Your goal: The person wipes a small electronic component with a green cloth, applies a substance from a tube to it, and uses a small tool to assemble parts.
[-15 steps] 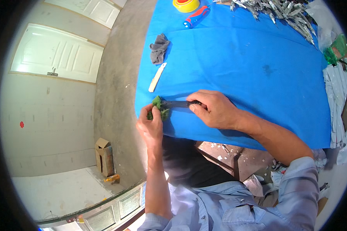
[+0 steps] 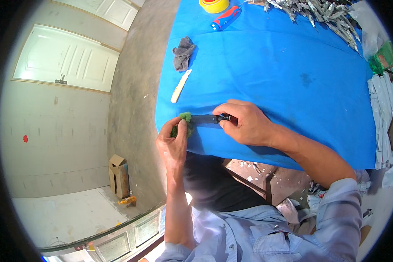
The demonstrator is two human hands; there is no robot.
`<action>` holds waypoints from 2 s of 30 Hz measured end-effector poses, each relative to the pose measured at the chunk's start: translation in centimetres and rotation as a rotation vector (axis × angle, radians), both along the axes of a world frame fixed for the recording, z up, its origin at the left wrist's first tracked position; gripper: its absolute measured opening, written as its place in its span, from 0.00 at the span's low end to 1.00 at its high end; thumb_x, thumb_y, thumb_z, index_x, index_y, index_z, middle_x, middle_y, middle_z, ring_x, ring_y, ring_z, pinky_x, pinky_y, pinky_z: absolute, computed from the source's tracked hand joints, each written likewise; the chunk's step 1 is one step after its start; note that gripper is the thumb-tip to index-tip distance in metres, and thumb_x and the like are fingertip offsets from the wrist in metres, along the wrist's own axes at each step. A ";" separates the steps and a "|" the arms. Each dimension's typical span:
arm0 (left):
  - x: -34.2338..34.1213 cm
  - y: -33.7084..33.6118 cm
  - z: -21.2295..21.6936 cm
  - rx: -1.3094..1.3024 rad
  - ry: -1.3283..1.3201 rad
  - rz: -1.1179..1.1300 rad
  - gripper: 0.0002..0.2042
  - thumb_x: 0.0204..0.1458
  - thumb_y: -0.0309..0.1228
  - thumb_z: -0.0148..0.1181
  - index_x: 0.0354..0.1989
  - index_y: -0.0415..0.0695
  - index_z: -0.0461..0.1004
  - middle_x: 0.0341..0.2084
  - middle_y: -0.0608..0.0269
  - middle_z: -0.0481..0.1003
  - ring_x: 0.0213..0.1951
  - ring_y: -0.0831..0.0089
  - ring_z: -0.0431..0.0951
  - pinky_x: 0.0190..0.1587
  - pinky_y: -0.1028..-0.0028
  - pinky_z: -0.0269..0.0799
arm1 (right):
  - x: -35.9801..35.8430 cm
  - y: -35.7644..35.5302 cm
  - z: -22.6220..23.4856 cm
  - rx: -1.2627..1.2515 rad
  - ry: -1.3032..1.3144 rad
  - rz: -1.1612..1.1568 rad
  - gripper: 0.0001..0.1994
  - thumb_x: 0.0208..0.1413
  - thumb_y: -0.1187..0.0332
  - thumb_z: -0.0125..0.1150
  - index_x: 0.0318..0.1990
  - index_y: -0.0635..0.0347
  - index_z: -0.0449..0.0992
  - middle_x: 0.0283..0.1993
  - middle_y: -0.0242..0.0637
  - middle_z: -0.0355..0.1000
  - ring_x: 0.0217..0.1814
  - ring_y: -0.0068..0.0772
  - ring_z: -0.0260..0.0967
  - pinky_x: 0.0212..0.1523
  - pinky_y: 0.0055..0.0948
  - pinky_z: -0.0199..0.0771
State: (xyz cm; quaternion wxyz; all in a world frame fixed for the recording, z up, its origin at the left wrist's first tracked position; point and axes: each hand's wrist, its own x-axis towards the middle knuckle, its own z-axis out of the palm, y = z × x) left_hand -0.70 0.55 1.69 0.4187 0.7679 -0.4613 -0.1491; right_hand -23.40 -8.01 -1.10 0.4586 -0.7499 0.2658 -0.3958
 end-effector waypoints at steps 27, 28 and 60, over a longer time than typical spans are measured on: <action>2.1 0.5 -0.9 0.046 -0.062 -0.017 0.08 0.62 0.25 0.64 0.46 0.37 0.84 0.29 0.59 0.83 0.32 0.80 0.79 0.37 0.75 0.75 | -0.3 0.5 -0.6 -0.042 0.039 0.007 0.13 0.54 0.77 0.62 0.48 0.64 0.81 0.38 0.46 0.75 0.32 0.43 0.74 0.35 0.39 0.75; 2.1 0.3 -0.8 0.063 -0.104 -0.023 0.08 0.62 0.26 0.64 0.46 0.38 0.84 0.28 0.58 0.83 0.31 0.79 0.78 0.36 0.74 0.75 | -0.2 0.5 -0.5 -0.049 0.025 0.001 0.12 0.54 0.76 0.61 0.46 0.65 0.80 0.37 0.49 0.74 0.36 0.49 0.74 0.38 0.44 0.75; 2.2 1.4 0.1 0.025 -0.352 -0.153 0.04 0.61 0.23 0.66 0.41 0.36 0.83 0.33 0.51 0.83 0.33 0.64 0.83 0.39 0.69 0.77 | -0.1 0.5 -0.9 -0.067 0.028 0.010 0.16 0.51 0.82 0.62 0.48 0.58 0.83 0.43 0.44 0.75 0.37 0.41 0.76 0.35 0.34 0.77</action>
